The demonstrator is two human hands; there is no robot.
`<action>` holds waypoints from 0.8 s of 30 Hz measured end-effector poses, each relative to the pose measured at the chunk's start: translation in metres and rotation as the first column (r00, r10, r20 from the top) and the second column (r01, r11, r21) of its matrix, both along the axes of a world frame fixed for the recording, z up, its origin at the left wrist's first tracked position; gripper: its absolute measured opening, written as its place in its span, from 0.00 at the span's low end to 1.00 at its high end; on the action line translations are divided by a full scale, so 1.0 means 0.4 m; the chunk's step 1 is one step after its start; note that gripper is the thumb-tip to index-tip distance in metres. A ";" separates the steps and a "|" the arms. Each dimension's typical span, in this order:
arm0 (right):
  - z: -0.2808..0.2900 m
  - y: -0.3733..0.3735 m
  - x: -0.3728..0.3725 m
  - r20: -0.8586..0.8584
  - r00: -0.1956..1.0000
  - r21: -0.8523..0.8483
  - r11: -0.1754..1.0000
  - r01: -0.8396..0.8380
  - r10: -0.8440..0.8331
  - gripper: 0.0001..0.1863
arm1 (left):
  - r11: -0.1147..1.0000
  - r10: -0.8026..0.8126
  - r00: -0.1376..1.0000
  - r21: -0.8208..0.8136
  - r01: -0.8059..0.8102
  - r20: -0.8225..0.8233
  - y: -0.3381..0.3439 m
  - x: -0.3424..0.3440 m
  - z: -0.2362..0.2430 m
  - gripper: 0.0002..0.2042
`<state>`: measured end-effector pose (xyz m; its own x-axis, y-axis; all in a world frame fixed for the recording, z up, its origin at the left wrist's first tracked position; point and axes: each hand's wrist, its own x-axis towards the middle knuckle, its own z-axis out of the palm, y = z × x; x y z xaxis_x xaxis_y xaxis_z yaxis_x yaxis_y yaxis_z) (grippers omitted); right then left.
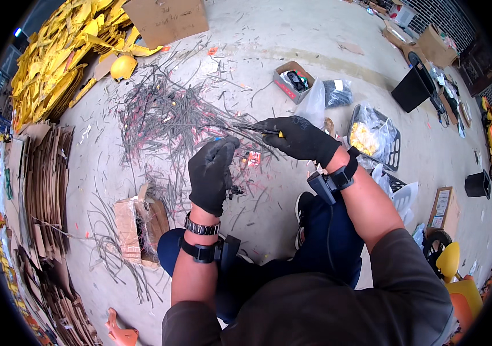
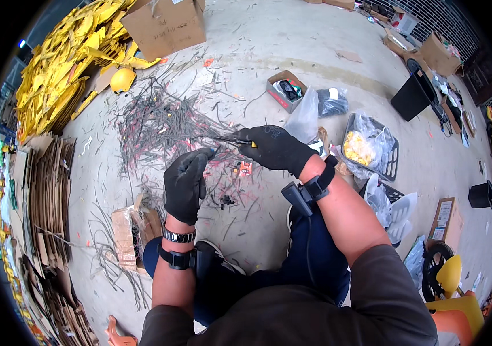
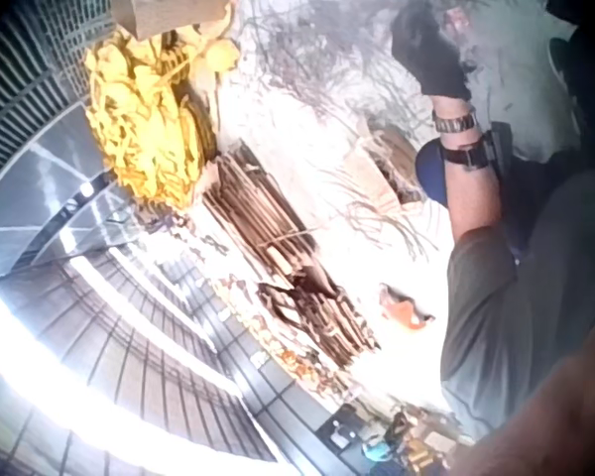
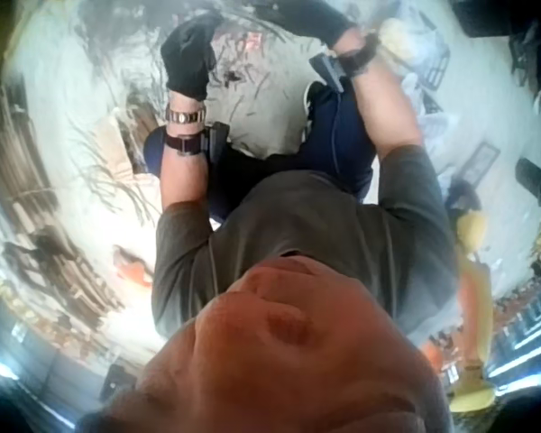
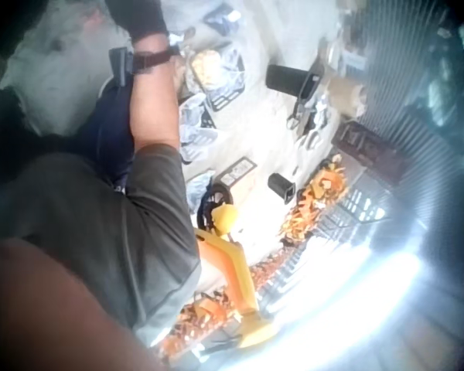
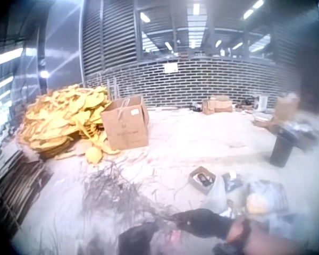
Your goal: The person strips wire insulation and crimps connectors onto multiple wires using a crimping tool while kneeling on the floor.
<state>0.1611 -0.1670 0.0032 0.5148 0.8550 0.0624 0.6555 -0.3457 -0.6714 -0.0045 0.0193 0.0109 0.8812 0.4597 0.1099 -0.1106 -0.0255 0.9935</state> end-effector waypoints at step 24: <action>0.040 0.023 -0.043 -0.087 0.974 0.050 0.978 -0.205 0.209 0.22 | 0.984 -0.173 0.976 -0.071 0.165 -0.133 -0.057 -0.003 0.020 0.16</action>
